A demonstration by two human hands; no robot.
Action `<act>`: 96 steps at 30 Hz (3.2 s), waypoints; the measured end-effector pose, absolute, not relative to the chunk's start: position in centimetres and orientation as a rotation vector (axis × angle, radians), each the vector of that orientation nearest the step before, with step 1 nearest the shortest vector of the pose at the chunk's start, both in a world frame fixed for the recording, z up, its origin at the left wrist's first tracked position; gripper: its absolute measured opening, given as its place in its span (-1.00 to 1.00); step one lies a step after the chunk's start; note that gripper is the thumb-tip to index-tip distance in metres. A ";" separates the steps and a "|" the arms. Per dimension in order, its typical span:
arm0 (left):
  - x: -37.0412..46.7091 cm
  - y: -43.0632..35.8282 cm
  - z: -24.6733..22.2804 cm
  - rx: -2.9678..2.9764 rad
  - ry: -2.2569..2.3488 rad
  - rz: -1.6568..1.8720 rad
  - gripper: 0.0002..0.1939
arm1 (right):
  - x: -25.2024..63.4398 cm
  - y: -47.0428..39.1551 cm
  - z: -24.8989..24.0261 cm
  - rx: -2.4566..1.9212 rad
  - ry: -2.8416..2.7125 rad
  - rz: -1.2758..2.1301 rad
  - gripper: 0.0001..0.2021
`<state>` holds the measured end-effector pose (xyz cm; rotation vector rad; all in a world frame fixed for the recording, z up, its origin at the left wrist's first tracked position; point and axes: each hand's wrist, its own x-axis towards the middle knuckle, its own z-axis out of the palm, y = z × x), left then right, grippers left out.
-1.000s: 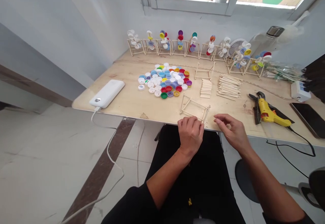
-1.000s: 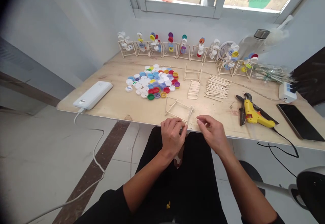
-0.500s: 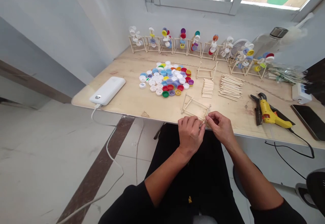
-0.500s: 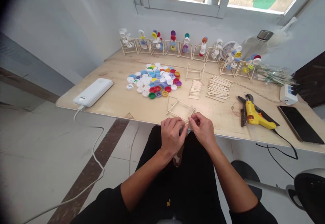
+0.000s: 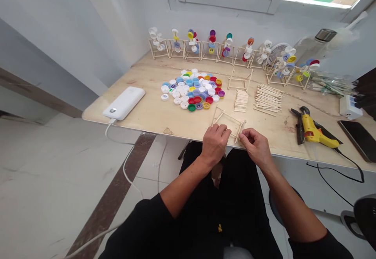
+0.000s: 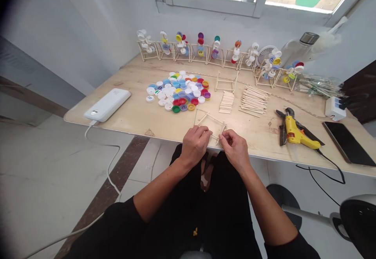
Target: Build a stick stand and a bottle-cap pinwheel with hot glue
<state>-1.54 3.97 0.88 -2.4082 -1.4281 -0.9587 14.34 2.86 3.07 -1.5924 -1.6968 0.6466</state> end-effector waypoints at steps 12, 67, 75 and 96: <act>-2.0 4.0 1.1 -2.454 -1.376 -0.951 -0.83 | 14.2 2.8 3.2 -1.609 -1.696 0.610 -0.78; -3.6 5.1 2.1 -2.653 -0.992 -0.731 -0.82 | 14.6 2.9 2.5 -1.554 -1.683 0.673 -0.73; -4.2 2.1 1.1 -2.495 -1.286 -1.157 -0.81 | 14.9 2.8 2.7 -1.521 -1.655 0.738 -0.72; -3.3 0.1 0.4 -2.262 -1.659 -1.556 -0.86 | 21.6 -1.2 2.8 -1.568 -1.188 0.511 -0.76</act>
